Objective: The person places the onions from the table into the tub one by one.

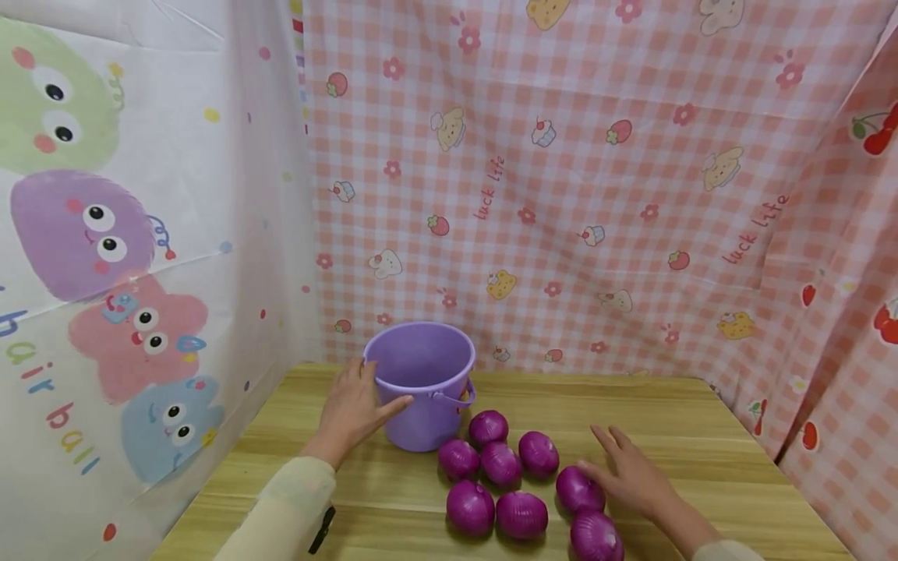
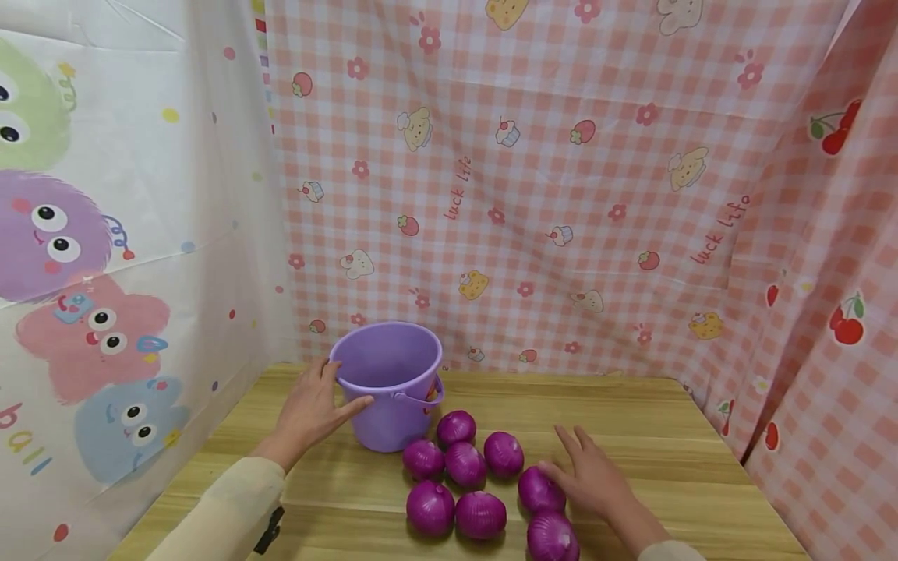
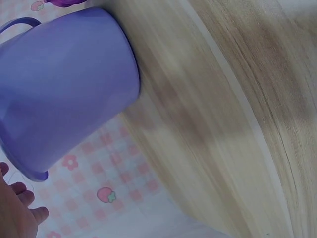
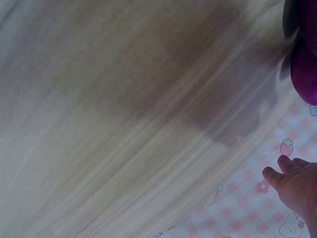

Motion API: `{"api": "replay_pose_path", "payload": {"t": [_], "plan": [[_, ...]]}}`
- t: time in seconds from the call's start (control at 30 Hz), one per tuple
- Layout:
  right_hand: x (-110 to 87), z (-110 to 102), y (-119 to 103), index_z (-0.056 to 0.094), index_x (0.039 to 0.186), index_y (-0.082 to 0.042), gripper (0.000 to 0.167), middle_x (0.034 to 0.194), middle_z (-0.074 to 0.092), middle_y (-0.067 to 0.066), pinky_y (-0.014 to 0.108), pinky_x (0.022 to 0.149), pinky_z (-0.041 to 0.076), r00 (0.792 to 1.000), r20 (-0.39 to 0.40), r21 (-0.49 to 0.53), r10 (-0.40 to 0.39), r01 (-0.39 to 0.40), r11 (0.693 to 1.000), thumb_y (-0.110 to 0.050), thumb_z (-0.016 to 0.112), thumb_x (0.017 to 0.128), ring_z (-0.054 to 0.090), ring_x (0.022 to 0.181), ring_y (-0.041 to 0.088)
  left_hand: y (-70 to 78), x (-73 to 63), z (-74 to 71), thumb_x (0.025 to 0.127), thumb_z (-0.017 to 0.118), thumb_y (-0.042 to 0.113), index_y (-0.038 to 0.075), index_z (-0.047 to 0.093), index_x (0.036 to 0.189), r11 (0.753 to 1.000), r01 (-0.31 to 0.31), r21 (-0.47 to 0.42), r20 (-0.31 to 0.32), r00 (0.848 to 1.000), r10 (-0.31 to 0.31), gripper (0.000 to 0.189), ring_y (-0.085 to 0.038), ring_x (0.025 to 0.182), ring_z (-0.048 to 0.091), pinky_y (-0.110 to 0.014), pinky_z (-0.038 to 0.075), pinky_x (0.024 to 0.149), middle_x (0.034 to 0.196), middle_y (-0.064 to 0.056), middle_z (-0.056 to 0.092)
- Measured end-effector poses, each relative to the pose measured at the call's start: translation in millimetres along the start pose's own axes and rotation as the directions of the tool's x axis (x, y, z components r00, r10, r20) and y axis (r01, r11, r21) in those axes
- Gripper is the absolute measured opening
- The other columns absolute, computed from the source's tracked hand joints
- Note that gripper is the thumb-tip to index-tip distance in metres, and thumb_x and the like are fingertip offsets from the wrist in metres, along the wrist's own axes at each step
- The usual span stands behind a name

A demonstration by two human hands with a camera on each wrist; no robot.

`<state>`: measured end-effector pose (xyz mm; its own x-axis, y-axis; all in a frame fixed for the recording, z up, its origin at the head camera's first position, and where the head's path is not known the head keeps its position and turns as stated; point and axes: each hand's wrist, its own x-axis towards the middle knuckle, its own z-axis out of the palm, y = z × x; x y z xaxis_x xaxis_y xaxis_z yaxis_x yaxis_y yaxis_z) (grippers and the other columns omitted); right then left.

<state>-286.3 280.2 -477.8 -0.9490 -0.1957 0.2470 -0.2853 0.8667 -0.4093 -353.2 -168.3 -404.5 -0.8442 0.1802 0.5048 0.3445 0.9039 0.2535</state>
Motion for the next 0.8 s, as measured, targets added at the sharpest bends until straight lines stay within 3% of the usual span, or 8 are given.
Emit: {"api": "replay_pose_path", "payload": {"t": [0.4,0.63,0.8], "plan": [[-8.4,2.8,-3.5,0.044,0.147,-0.004,0.072,0.14,0.044,0.035,0.07,0.092,0.041,1.0,0.018,0.091,-0.014,0.012,0.996,-0.049,0.063,0.094,0.049,0.119,0.057,4.8,2.0,-3.5,0.085,0.067,0.062,-0.008,0.048,0.133,1.0,0.008,-0.012,0.005,1.0,-0.008,0.087,-0.043,0.123,0.047,-0.055,0.04,0.104,0.133,-0.029,0.047],[-9.0,6.2,-3.8,0.05,0.143,-0.004,0.07,0.131,0.055,0.027,0.058,0.086,0.05,0.998,0.056,0.166,0.011,-0.02,0.986,-0.046,0.069,0.091,0.06,0.108,0.04,7.0,3.0,-1.7,0.088,0.068,0.056,-0.008,0.051,0.129,1.0,0.008,-0.012,-0.007,1.0,-0.008,0.078,-0.042,0.118,0.049,-0.054,0.043,0.101,0.129,-0.029,0.048],[-9.2,6.8,-4.0,0.053,0.138,0.001,0.067,0.129,0.056,0.029,0.053,0.083,0.053,0.996,0.083,0.242,0.011,-0.031,0.97,-0.039,0.073,0.089,0.063,0.102,0.037,7.6,3.5,-0.6,0.089,0.067,0.055,-0.007,0.052,0.127,1.0,0.007,-0.011,-0.012,1.0,-0.008,0.075,-0.041,0.117,0.05,-0.053,0.043,0.1,0.128,-0.028,0.048]]}}
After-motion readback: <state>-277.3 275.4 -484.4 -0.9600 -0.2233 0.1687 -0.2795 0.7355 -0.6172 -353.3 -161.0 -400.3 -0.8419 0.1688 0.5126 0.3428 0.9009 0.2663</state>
